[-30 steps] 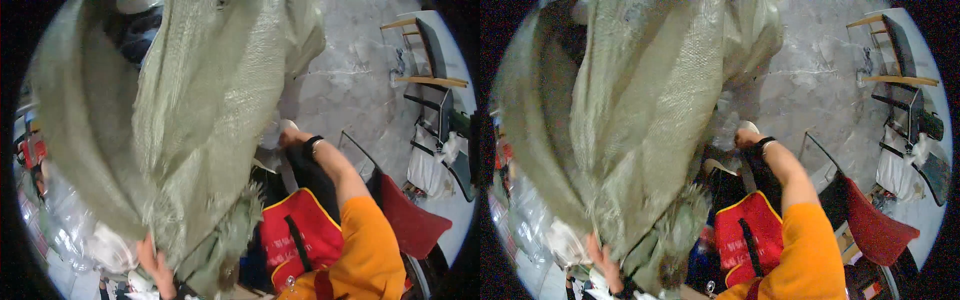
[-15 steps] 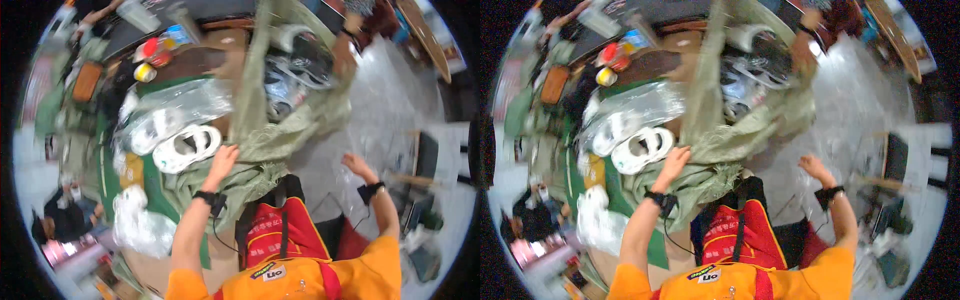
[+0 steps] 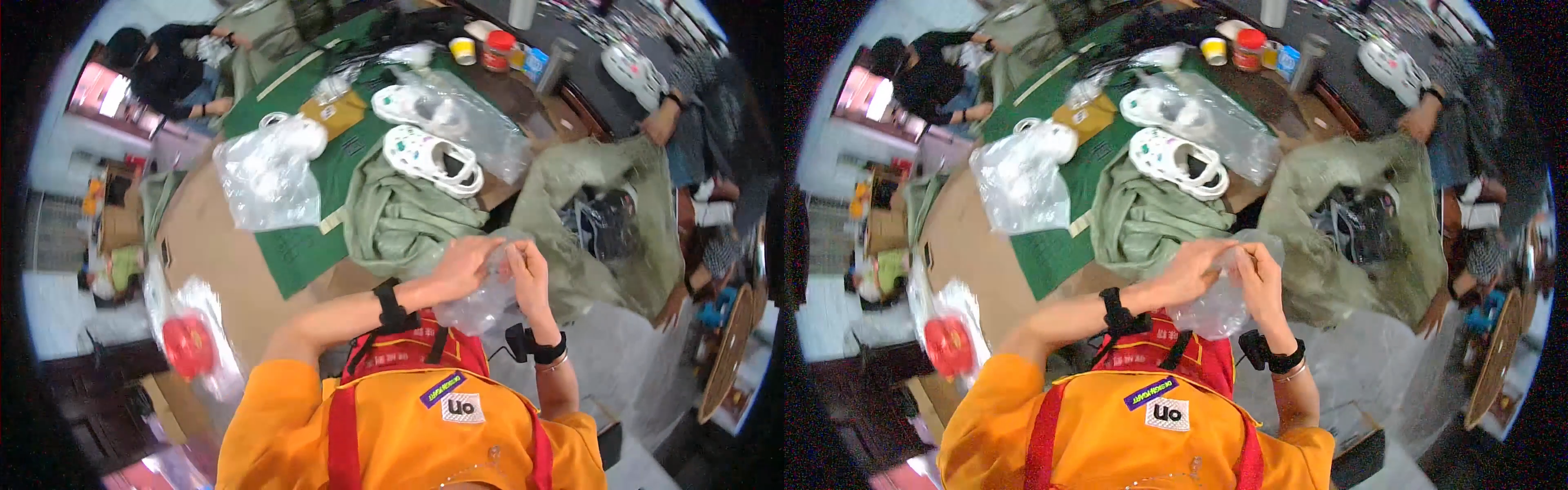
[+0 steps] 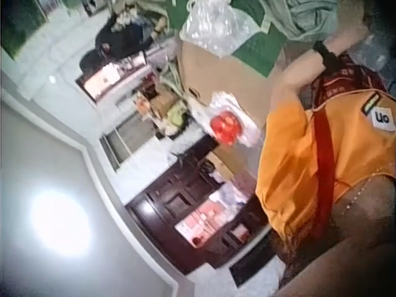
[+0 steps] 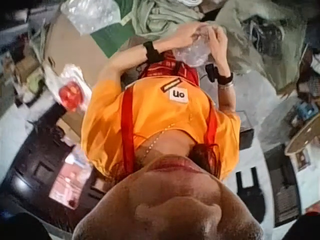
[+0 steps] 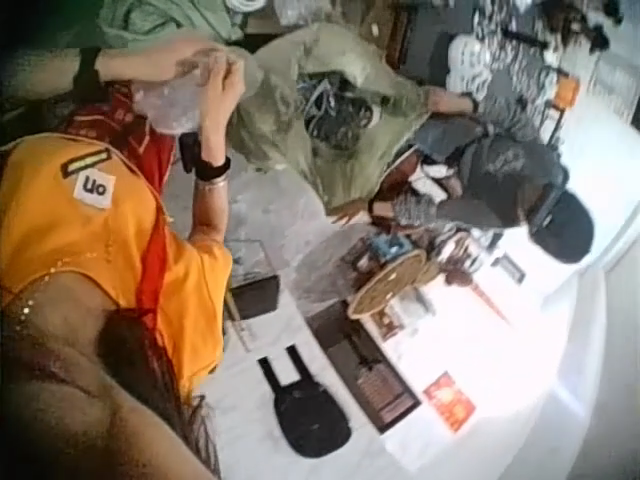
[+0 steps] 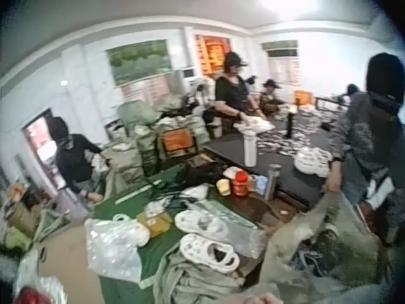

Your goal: Packing several pairs of foam clog-style shoes into plastic bags and placing them into a large storage sack.

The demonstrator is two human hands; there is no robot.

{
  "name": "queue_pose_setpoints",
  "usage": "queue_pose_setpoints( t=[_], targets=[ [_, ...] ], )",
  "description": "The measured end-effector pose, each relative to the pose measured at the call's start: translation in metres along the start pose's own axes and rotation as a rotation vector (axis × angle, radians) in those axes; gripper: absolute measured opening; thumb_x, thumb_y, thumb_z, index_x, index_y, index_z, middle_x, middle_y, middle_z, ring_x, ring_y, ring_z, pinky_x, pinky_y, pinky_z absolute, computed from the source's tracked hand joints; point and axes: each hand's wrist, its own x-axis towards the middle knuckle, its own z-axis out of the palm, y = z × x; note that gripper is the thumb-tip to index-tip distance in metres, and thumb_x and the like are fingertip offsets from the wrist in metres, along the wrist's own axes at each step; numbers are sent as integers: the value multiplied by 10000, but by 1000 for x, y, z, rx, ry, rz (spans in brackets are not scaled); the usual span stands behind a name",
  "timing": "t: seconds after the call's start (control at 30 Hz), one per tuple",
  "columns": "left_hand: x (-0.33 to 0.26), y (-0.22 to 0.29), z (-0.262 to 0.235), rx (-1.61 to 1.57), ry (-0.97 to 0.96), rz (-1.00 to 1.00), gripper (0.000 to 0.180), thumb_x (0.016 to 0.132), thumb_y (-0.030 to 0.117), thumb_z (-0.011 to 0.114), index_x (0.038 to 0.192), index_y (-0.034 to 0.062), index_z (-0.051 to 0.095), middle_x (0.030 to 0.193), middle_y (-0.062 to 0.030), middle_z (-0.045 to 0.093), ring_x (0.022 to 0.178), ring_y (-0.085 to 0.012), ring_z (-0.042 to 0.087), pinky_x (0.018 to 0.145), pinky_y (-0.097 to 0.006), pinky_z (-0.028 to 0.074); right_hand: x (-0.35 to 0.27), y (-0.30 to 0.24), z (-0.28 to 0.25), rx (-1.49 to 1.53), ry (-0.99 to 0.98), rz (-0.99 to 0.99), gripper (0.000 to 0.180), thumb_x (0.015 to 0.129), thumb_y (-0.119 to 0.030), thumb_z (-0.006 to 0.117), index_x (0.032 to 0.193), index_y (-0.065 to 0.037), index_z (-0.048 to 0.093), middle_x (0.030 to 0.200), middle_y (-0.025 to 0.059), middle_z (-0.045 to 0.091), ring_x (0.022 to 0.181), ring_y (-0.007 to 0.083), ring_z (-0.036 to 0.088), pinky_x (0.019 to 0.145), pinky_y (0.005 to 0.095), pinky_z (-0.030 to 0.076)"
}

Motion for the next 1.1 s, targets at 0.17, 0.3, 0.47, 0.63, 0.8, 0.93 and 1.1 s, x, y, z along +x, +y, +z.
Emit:
queue_pose_setpoints(
  t=[0.17,0.3,0.47,0.63,0.8,0.93,1.1],
  targets=[
    [-34,-35,-45,142,221,-76,231,731,74,503,956,88,552,919,-98,556,906,-286,503,738,-383,369,6,-32,26,47,-184,88,78,833,-98,468,892,-48,483,646,-25,476,540,39,416,475,176,328],
    [-72,-35,-102,38,519,-141,149,746,96,518,883,52,560,838,-141,571,751,-326,546,636,-391,426,17,-38,58,-209,-364,-111,231,756,-96,569,953,-13,481,728,17,515,582,82,462,511,238,374],
    [-118,-35,-167,180,821,-44,133,750,59,536,879,39,562,786,-111,574,702,-292,549,611,-341,436,40,-44,125,-903,-451,-629,354,669,-67,591,1016,-100,535,716,76,526,660,257,524,616,331,432],
    [-184,-79,-212,339,996,-60,146,717,59,551,863,53,567,760,-118,576,655,-305,535,586,-353,423,104,-48,170,-1368,-190,-827,208,660,-27,521,857,-91,541,817,90,531,750,285,535,612,398,420],
    [-235,-137,-248,190,991,-453,175,825,205,478,827,42,540,673,-144,546,609,-327,526,529,-379,398,117,-88,235,-1225,-264,-782,248,690,-46,516,932,-99,524,864,103,534,777,300,535,626,397,418],
    [-240,-169,-275,44,985,-545,257,868,262,410,842,30,519,670,-175,524,621,-369,498,523,-403,362,114,-100,264,-1201,-254,-676,262,732,-98,524,993,-125,516,875,101,536,785,304,538,623,397,420],
    [-218,-190,-241,186,879,-397,280,865,249,393,954,36,550,787,-157,572,723,-262,556,656,-333,425,108,-107,261,-1092,-63,-620,283,745,-121,514,1027,-140,495,863,106,527,797,296,532,614,404,426]
  ],
)
